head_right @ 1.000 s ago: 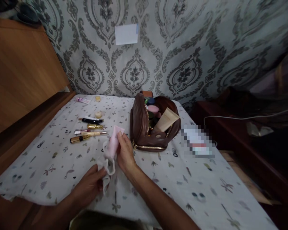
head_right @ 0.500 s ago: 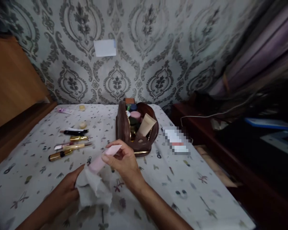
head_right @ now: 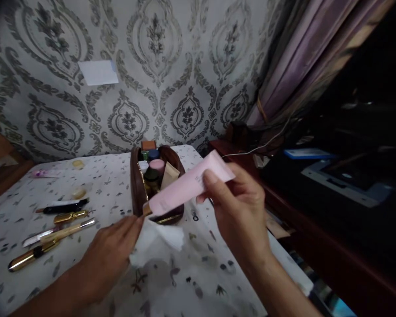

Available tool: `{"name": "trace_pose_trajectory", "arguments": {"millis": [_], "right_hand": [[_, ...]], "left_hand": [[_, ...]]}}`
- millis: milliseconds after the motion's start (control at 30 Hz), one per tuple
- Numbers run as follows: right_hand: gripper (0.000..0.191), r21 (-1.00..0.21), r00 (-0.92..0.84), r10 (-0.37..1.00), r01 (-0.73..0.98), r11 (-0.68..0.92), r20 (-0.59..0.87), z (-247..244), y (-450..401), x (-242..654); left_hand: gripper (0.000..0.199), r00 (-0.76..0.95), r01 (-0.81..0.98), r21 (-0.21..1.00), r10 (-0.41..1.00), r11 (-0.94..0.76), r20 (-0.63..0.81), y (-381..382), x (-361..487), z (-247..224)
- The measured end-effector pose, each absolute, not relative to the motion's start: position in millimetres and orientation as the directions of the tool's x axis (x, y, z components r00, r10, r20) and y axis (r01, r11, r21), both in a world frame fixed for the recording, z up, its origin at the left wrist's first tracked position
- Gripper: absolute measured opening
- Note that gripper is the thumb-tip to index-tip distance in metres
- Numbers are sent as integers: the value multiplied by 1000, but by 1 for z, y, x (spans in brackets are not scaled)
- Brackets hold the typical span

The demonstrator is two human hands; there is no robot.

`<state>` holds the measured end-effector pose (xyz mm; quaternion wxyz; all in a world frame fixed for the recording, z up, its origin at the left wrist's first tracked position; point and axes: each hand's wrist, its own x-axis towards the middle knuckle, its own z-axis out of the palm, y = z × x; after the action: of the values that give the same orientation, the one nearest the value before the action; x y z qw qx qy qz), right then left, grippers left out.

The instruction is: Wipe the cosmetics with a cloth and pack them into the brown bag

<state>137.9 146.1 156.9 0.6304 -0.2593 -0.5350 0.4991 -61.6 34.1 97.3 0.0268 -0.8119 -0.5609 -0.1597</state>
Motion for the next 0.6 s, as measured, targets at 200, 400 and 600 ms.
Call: {"name": "trace_pose_trajectory", "arguments": {"millis": [200, 400, 600], "right_hand": [[12, -768, -56, 770, -144, 624, 635, 181, 181, 122], [16, -668, -305, 665, 112, 736, 682, 169, 204, 96], [6, -584, -460, 597, 191, 789, 657, 155, 219, 83]], "left_hand": [[49, 614, 755, -487, 733, -439, 292, 72, -58, 108], [42, 624, 767, -476, 674, -431, 395, 73, -68, 93], [42, 580, 807, -394, 719, -440, 384, 66, -73, 73]]}}
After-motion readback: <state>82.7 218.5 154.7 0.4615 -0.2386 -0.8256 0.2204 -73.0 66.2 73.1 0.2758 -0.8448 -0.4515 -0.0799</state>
